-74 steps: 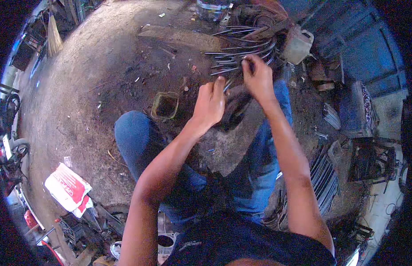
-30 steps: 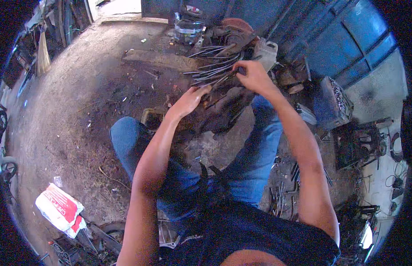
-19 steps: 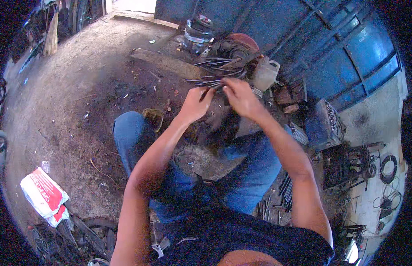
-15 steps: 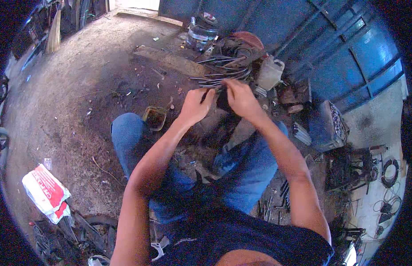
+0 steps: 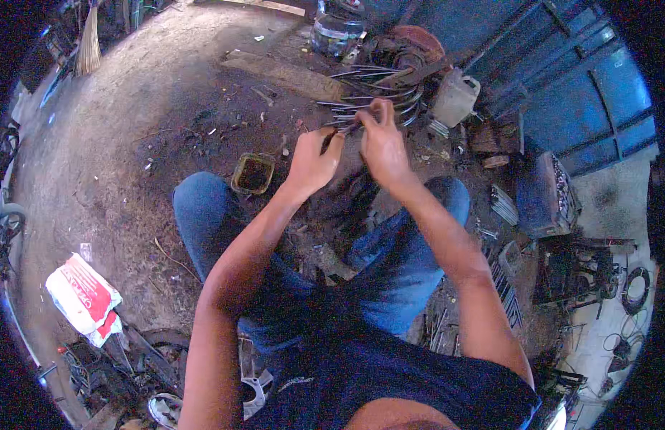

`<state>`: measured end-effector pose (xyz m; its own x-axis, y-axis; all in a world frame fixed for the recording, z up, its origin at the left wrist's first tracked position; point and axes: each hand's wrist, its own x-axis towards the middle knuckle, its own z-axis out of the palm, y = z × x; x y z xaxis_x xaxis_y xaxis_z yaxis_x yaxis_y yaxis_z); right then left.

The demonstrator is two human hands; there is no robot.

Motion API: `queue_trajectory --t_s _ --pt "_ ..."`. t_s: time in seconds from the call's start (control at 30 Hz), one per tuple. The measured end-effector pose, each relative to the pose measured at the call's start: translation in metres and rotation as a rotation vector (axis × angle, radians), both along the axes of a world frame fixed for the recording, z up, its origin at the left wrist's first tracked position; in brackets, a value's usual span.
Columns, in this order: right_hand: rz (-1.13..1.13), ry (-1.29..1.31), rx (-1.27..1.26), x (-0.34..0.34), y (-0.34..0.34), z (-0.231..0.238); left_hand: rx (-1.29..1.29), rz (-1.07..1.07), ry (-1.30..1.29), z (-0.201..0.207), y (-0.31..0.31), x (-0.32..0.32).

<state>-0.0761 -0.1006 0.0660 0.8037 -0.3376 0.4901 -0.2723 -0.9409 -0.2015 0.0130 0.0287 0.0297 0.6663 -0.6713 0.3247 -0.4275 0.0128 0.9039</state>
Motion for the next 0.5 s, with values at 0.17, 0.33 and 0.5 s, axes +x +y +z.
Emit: queue_trajectory --t_s 0.17,0.33,0.5 --pt "0.226 -0.146 0.037 -0.001 -0.024 -0.02 0.024 0.006 -0.057 -0.006 -0.009 0.0" --pt "0.266 -0.223 0.15 -0.007 0.001 -0.03 0.091 0.006 -0.029 -0.012 -0.012 0.002" --pt "0.171 -0.142 0.297 0.002 -0.029 -0.025 0.069 0.007 -0.119 -0.014 -0.021 -0.003"
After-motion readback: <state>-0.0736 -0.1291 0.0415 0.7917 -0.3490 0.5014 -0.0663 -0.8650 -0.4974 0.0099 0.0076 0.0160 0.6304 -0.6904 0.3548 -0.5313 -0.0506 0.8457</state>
